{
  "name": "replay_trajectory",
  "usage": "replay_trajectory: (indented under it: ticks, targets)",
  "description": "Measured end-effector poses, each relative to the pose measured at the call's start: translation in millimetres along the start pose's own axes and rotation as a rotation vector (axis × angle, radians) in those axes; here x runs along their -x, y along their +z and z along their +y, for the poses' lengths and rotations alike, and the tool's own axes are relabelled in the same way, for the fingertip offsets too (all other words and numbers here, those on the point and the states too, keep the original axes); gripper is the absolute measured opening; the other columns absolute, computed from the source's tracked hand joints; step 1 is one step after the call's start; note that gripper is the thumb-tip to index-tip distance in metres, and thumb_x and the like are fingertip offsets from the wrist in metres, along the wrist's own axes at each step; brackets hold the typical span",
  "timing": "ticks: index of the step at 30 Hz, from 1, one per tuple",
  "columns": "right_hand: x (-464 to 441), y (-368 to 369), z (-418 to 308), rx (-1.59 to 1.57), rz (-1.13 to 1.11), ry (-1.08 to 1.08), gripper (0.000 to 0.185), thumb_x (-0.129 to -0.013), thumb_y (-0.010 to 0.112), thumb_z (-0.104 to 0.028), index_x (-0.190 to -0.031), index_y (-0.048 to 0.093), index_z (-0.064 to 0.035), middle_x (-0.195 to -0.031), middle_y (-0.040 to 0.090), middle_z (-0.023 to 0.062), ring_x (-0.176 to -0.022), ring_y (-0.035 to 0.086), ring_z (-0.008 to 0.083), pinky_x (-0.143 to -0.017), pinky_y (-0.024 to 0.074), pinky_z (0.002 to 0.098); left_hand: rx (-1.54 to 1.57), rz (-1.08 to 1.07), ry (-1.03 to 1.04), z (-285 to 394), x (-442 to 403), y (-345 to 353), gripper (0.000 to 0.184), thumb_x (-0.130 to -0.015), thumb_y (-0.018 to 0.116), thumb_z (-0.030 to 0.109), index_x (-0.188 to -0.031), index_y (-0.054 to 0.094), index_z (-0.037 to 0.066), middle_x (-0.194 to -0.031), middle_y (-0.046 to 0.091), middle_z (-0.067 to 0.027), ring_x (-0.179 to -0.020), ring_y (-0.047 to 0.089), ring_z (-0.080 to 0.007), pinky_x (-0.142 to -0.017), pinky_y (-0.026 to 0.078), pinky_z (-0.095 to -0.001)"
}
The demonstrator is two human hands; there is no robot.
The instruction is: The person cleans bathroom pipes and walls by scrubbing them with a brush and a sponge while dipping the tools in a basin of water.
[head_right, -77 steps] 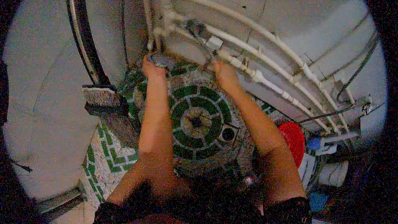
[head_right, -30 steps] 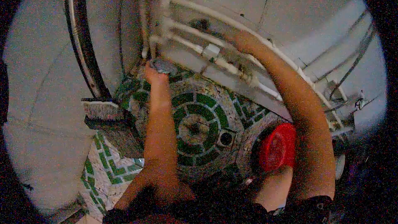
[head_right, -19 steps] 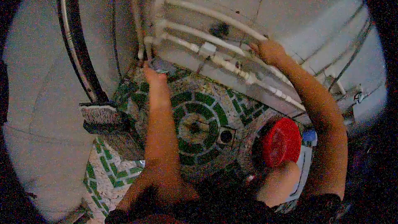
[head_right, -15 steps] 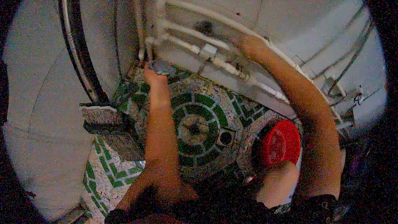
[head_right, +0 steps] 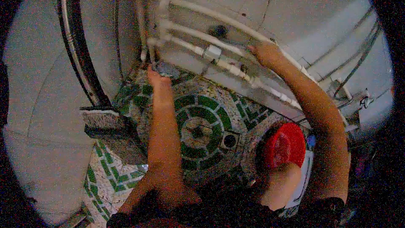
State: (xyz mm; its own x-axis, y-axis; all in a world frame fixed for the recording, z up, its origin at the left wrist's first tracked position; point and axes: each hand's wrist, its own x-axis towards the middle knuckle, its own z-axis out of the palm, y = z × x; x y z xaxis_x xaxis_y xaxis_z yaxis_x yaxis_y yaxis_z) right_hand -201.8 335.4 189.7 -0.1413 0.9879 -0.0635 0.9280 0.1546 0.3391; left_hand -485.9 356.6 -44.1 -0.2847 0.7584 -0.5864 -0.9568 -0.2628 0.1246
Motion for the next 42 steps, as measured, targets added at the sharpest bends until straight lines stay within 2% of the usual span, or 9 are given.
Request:
replay_trajectory:
  ticks: [3, 11, 16, 19, 22, 30, 34, 39, 42]
  targets:
    - [-81.7, 10.6, -75.1, -0.024, 0.2, -0.352, 0.044, -0.091, 0.035, -0.04, -0.091, 0.059, -0.0026, -0.085, 0.061, 0.0173, -0.08, 0.058, 0.0357, -0.068, 0.0466, 0.0466, 0.043, -0.059, 0.02, -6.8, -9.3, -5.2, 0.02, -0.085, 0.052, 0.025, -0.083, 0.059, 0.006, -0.087, 0.06, -0.006, -0.075, 0.058, -0.0235, -0.065, 0.048, -0.0391]
    - [7.1, 8.2, 17.3, -0.039, 0.062, 0.099, 0.061, -0.088, 0.038, -0.051, -0.068, 0.061, 0.0014, -0.073, 0.059, 0.023, -0.073, 0.058, 0.0389, -0.064, 0.0454, 0.046, 0.03, -0.047, -0.065, -7.4, 9.0, 7.4, 0.019, -0.085, 0.051, 0.024, -0.081, 0.058, 0.007, -0.086, 0.06, -0.0065, -0.077, 0.058, -0.0233, -0.066, 0.047, -0.0399]
    - [15.4, 17.8, 27.8, -0.046, 0.072, 0.114, 0.048, -0.089, 0.04, -0.047, -0.086, 0.064, -0.0056, -0.076, 0.061, 0.02, -0.068, 0.058, 0.0378, -0.059, 0.0445, 0.0477, 0.067, -0.07, 0.001, -4.6, -6.8, -2.6, 0.015, -0.083, 0.053, 0.021, -0.084, 0.058, 0.006, -0.088, 0.059, -0.0062, -0.077, 0.057, -0.023, -0.066, 0.047, -0.0416]
    - [-61.6, 24.8, -39.2, -0.129, 0.469, -0.404, 0.038, -0.09, 0.038, -0.036, -0.101, 0.058, -0.0054, -0.077, 0.059, 0.0218, -0.073, 0.057, 0.0383, -0.066, 0.0445, 0.046, 0.011, -0.092, 0.004, -6.8, 6.0, 5.1, 0.015, -0.083, 0.053, 0.019, -0.087, 0.057, 0.006, -0.089, 0.059, -0.0066, -0.078, 0.057, -0.0239, -0.067, 0.047, -0.0423]
    - [-67.4, 12.3, -86.5, -0.229, 0.381, -0.198, 0.048, -0.089, 0.04, -0.044, -0.088, 0.06, -0.0001, -0.081, 0.058, 0.0255, -0.075, 0.056, 0.0384, -0.069, 0.0439, 0.0443, 0.03, -0.148, -0.043, -11.8, 12.7, 9.4, 0.018, -0.084, 0.05, 0.022, -0.09, 0.056, 0.005, -0.092, 0.06, -0.007, -0.081, 0.057, -0.0247, -0.07, 0.047, -0.0425]
    - [71.4, 77.1, 53.9, -0.487, 0.222, 0.071, 0.062, -0.089, 0.04, -0.049, -0.059, 0.052, 0.0032, -0.052, 0.049, 0.0175, -0.05, 0.046, 0.0297, -0.054, 0.0384, 0.0417, -0.026, -0.166, -0.027, -9.5, 8.6, 8.9, 0.018, -0.085, 0.049, 0.024, -0.09, 0.056, 0.008, -0.091, 0.059, -0.0065, -0.083, 0.056, -0.0246, -0.073, 0.046, -0.0424]
    - [188.1, 123.1, 71.2, -0.836, -0.227, 0.23, 0.045, -0.09, 0.045, -0.039, -0.068, 0.055, -0.0008, -0.063, 0.054, 0.0023, -0.058, 0.048, 0.0126, -0.054, 0.0382, 0.0286, -0.122, -0.225, 0.022, -31.7, 2.6, 4.0, 0.023, -0.086, 0.045, 0.028, -0.093, 0.055, 0.009, -0.093, 0.058, -0.0065, -0.086, 0.055, -0.0249, -0.076, 0.046, -0.0436]
    - [351.7, 221.1, 106.9, -1.375, -0.117, 0.486, 0.023, -0.089, 0.051, -0.026, -0.092, 0.055, -0.0036, -0.073, 0.05, -0.0033, -0.062, 0.044, 0.008, -0.056, 0.0374, 0.0233, -0.308, -0.222, -0.072, -43.8, 64.0, 24.4, 0.029, -0.087, 0.04, 0.032, -0.097, 0.055, 0.009, -0.098, 0.058, -0.0071, -0.09, 0.054, -0.0269, -0.079, 0.044, -0.0467]
    - [425.8, 233.5, 129.5, -1.4, -0.166, 0.743, 0.028, -0.089, 0.05, -0.027, -0.106, 0.053, -0.0046, -0.091, 0.056, 0.0048, -0.08, 0.05, 0.0144, -0.073, 0.0432, 0.0296, -0.315, -0.207, -0.074, -54.8, 53.9, 22.4, 0.03, -0.088, 0.038, 0.031, -0.099, 0.055, 0.009, -0.099, 0.058, -0.0072, -0.091, 0.054, -0.0275, -0.081, 0.043, -0.0464]
